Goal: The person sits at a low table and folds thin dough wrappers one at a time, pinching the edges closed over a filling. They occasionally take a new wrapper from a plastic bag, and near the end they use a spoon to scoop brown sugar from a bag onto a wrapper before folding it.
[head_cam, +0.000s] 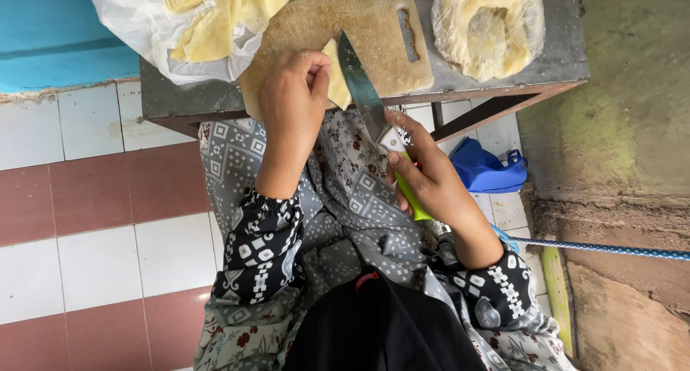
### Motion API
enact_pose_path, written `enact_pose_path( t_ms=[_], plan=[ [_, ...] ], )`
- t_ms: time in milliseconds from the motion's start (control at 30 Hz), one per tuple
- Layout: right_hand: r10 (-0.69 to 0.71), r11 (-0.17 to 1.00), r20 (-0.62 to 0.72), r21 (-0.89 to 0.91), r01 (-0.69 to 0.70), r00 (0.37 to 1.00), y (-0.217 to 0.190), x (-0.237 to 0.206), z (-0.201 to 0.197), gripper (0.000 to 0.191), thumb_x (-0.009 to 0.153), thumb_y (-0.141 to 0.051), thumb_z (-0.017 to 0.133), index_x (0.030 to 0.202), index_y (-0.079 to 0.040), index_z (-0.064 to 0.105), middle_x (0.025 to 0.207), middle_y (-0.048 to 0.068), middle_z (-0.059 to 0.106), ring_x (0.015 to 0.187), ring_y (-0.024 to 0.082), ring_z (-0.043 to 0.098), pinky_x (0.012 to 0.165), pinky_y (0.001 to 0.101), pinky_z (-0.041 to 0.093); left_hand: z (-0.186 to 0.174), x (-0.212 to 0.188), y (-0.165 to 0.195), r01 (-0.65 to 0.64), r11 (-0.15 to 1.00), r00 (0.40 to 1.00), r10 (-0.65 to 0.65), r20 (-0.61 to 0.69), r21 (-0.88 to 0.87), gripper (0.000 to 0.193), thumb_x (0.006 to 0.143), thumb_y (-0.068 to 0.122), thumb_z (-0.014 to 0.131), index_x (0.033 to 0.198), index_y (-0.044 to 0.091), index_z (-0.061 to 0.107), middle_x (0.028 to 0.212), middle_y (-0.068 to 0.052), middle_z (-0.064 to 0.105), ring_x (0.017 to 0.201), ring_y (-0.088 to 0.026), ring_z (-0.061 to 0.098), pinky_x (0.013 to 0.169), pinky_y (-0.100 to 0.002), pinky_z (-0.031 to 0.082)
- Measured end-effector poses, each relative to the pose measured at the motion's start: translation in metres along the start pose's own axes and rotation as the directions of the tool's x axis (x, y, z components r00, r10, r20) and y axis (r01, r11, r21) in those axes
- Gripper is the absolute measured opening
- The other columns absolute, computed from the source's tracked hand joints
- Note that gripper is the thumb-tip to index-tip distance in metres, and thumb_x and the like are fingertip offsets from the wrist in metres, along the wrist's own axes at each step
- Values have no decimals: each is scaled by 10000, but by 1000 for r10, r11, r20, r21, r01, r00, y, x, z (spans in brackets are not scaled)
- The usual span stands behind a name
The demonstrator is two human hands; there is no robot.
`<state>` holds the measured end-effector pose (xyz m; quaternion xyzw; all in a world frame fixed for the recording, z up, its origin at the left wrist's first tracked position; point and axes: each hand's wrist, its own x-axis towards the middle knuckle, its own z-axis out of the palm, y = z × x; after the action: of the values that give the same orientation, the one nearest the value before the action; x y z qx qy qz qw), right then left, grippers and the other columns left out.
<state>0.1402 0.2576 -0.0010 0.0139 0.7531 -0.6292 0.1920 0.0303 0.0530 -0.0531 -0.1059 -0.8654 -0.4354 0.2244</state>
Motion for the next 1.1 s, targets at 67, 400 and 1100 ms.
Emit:
enact_pose_path(
  t_ms=[67,400,1100],
  plan=[
    [-19,1000,20,-6,19,1000,-2,-3,1,551,1050,-149,486,1567,-137,294,733,46,593,452,104,550,369,253,440,-1,-1,-1,-4,1000,1000,4,12,-15,68,926,75,743,975,85,698,903,-46,662,736,-190,697,691,-366,537],
    [-63,998,120,36,59,991,1,-9,-5,554,1058,-133,500,1575,-127,300,674,11,546,457,102,541,407,265,443,-7,-14,0,-98,994,995,99,-12,54,58,949,103,762,960,120,708,918,-41,636,766,-216,657,678,-374,512],
    [-64,994,174,-78,78,983,-9,-23,-15,514,1052,-163,481,1550,-185,354,714,38,566,442,134,538,389,290,427,-21,-19,9,-52,998,998,51,21,40,69,909,156,778,916,134,713,898,-11,645,771,-197,680,665,-369,522]
  ],
)
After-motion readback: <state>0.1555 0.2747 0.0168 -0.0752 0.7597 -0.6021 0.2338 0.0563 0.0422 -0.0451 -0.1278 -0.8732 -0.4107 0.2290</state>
